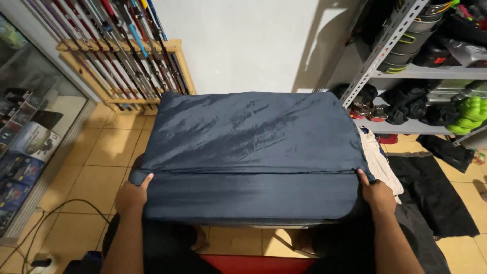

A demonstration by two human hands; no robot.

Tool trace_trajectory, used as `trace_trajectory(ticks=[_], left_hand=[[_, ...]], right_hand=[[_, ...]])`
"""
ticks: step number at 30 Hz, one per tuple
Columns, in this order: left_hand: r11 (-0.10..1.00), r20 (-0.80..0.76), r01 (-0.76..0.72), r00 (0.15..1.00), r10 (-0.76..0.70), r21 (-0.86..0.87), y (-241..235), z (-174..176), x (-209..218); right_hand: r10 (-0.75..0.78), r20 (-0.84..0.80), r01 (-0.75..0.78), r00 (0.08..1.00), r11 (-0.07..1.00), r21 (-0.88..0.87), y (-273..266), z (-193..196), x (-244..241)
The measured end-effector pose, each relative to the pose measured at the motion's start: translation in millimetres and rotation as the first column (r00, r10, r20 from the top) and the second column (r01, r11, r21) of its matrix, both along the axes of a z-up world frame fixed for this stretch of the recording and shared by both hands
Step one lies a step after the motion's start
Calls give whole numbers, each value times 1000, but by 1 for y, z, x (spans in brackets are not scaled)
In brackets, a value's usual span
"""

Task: The person places a dark blue fabric cover over a black suitcase, smooths the fabric, and secures it by fastening straps and buckles. The person adjusts the cover multiple times to ensure it fits snugly around the suitcase.

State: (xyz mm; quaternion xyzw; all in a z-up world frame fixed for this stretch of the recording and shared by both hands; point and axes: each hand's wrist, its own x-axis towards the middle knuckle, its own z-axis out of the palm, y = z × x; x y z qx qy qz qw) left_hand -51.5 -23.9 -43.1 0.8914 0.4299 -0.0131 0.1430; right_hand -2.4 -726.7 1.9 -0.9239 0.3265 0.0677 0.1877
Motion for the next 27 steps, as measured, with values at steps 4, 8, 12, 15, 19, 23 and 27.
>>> trace_trajectory(ticks=[4,8,12,15,19,23,27], left_hand=[[998,-69,-10,998,14,58,-1,-12,6],[991,-49,-11,999,17,132,5,-37,11],[985,-22,4,1000,0,172,7,-47,10],[914,122,-1,991,-53,406,12,-67,10],[928,296,119,927,-231,352,-22,4,3],[604,277,314,672,-686,732,-87,61,-2],[650,145,662,651,-745,372,-110,20,4]], right_hand=[[-23,-38,23,999,1000,-6,-4,-12,9],[-32,-33,31,999,999,-7,-13,-23,11],[-13,-9,13,1000,998,-65,-24,-45,16],[26,73,-15,997,989,-148,-29,-60,13],[318,522,15,791,844,-536,-16,-69,-3],[332,396,-217,856,926,-308,40,-17,-12],[636,93,-449,766,633,-631,58,-44,-9]])
